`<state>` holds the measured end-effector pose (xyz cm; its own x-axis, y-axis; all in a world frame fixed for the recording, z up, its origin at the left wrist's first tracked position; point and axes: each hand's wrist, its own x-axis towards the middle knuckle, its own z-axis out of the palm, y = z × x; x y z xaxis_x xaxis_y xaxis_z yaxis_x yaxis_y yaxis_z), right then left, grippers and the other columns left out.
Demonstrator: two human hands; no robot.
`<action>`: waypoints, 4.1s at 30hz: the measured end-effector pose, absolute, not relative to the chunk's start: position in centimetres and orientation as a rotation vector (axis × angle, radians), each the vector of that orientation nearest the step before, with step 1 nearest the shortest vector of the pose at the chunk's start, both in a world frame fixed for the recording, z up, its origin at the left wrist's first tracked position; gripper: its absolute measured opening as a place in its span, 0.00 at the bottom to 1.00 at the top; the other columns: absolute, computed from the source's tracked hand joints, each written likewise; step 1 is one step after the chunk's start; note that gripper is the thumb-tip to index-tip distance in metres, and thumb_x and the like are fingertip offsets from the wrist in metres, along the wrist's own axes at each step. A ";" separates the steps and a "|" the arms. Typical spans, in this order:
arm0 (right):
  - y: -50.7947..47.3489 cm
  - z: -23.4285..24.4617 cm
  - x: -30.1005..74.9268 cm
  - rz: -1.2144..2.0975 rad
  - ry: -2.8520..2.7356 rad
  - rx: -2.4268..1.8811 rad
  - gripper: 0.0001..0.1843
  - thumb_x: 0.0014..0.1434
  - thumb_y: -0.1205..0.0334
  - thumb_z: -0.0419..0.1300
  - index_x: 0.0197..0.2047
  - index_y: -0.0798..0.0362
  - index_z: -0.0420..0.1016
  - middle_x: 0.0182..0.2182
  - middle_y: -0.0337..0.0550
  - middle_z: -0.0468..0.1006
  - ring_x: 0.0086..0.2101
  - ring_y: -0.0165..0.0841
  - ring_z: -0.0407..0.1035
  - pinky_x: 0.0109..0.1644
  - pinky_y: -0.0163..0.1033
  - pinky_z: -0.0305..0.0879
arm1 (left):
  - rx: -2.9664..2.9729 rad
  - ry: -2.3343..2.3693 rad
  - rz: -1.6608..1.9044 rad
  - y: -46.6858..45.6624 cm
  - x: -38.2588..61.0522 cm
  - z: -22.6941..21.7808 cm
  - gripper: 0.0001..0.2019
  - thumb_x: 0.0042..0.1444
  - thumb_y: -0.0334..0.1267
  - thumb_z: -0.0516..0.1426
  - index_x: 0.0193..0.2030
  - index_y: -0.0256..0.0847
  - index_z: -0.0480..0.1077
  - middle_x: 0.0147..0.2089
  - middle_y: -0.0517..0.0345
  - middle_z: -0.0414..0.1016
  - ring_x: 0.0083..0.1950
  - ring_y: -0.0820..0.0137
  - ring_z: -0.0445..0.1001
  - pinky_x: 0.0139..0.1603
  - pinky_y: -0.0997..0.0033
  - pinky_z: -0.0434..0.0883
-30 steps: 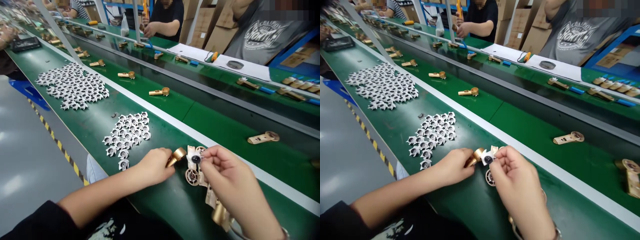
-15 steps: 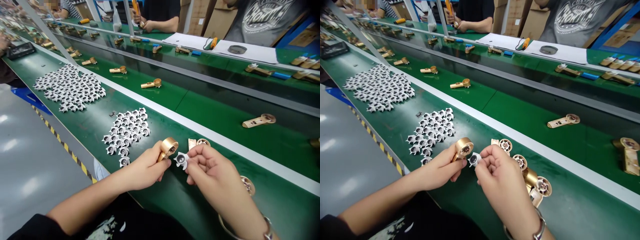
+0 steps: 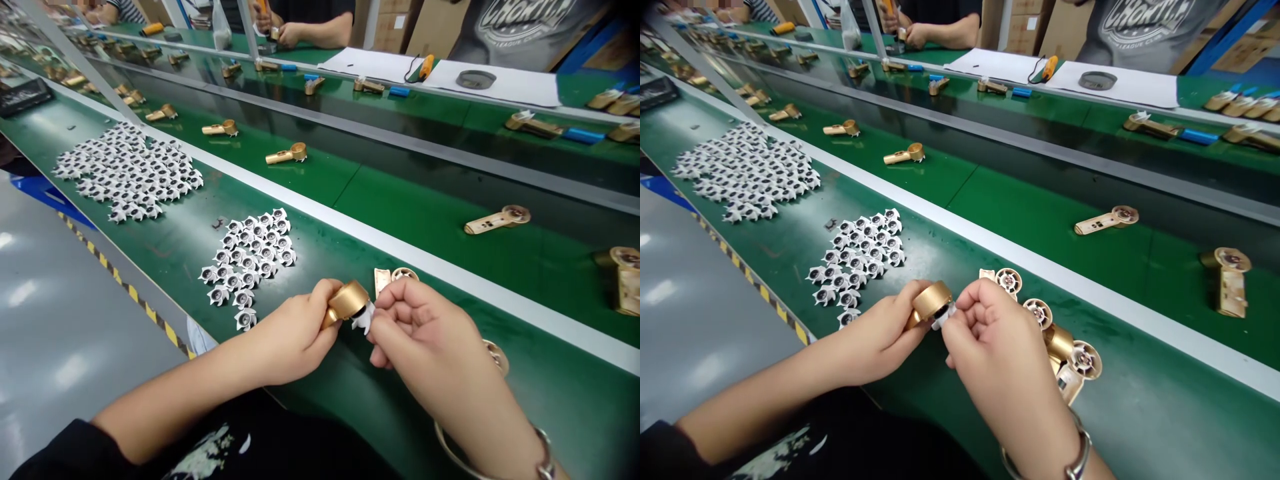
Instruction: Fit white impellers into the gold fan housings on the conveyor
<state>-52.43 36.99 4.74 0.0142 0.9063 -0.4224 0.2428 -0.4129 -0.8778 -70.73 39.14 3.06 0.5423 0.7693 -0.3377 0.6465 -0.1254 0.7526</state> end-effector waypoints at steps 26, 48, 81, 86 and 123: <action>36.2 -1.9 -64.9 1.253 -2.015 -1.519 0.11 0.59 0.70 0.57 0.41 0.54 0.79 0.39 0.49 0.79 0.38 0.38 0.73 0.44 0.41 0.66 | 2.212 1.982 -0.064 61.2 -72.2 2.0 0.22 0.68 0.45 0.54 0.62 0.32 0.64 0.57 0.39 0.73 0.57 0.54 0.73 0.57 0.51 0.70; 34.4 3.4 -51.5 1.350 -2.025 -1.676 0.09 0.62 0.62 0.50 0.29 0.48 0.61 0.20 0.34 0.71 0.22 0.29 0.65 0.23 0.34 0.50 | 2.804 0.296 -0.128 47.1 -67.2 1.1 0.06 0.65 0.32 0.56 0.42 0.41 0.76 0.49 0.51 0.77 0.54 0.59 0.70 0.46 0.61 0.63; 37.3 3.1 -50.2 1.380 -0.892 -1.647 0.12 0.53 0.62 0.61 0.39 0.48 0.62 0.22 0.34 0.77 0.19 0.29 0.70 0.21 0.29 0.63 | 2.532 1.054 0.098 41.3 -68.8 2.3 0.27 0.65 0.29 0.45 0.69 0.41 0.42 0.54 0.46 0.73 0.41 0.56 0.81 0.36 0.57 0.76; 37.4 1.5 -50.5 1.455 -0.840 -1.557 0.16 0.55 0.60 0.62 0.42 0.46 0.58 0.19 0.31 0.75 0.18 0.28 0.69 0.24 0.29 0.64 | 2.671 0.984 0.051 41.7 -69.8 2.1 0.32 0.62 0.27 0.45 0.70 0.39 0.36 0.50 0.48 0.73 0.36 0.57 0.80 0.32 0.58 0.77; 35.9 2.7 -54.5 0.962 -1.338 -1.191 0.15 0.61 0.71 0.61 0.47 0.41 0.69 0.42 0.39 0.66 0.29 0.25 0.70 0.33 0.33 0.73 | 1.787 0.859 0.363 40.9 -73.3 4.8 0.10 0.68 0.32 0.47 0.54 0.41 0.54 0.45 0.53 0.70 0.43 0.68 0.71 0.45 0.64 0.72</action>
<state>-54.46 35.93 2.69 0.0496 0.9809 0.1880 0.1341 0.1799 -0.9745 -73.30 40.88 4.83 0.6937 0.7030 -0.1566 0.3783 -0.1707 0.9098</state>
